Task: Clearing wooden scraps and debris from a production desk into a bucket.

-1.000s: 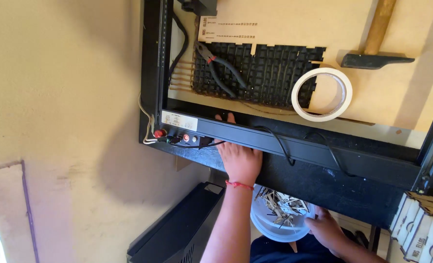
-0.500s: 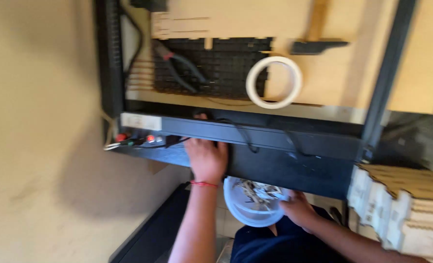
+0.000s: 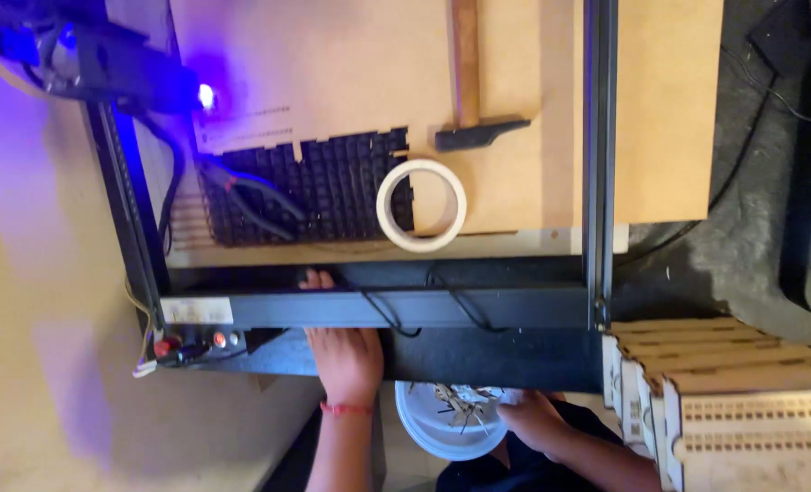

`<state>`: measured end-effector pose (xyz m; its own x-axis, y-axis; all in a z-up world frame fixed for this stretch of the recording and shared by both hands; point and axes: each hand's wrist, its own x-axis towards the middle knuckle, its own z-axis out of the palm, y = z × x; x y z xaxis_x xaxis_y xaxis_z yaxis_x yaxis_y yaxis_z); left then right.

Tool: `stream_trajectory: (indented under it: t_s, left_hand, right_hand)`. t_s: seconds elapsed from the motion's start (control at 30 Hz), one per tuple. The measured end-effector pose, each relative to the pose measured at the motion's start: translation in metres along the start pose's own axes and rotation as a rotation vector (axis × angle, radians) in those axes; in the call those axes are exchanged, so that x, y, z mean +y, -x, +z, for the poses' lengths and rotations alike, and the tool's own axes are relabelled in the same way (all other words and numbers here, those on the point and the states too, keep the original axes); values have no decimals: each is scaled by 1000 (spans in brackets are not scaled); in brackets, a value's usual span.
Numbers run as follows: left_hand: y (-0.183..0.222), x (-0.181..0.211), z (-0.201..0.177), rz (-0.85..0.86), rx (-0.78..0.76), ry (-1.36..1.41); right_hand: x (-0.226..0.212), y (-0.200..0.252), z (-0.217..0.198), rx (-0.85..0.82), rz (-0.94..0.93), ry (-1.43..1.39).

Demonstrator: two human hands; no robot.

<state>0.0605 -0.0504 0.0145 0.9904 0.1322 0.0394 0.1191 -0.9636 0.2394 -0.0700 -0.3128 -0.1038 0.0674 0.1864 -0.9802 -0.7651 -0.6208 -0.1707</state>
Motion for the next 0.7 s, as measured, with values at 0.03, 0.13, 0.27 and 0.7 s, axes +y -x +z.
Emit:
stream_trajectory:
  t_s: [0.03,0.13,0.27,0.7]
  left_hand:
    - [4,3,-2,36,-24,8]
    - [25,-13,8,111,-92,29]
    - [28,-11,6,139,-6,179]
    - [50,-12,-6,328,-184,182]
  right_hand:
    - [11,-13,3,-32,22,34]
    - [0,-3,-4,48,114,-103]
    - [-29,18,-24,-94,282,-90]
    - [-6,-9,2,150,-97,-174]
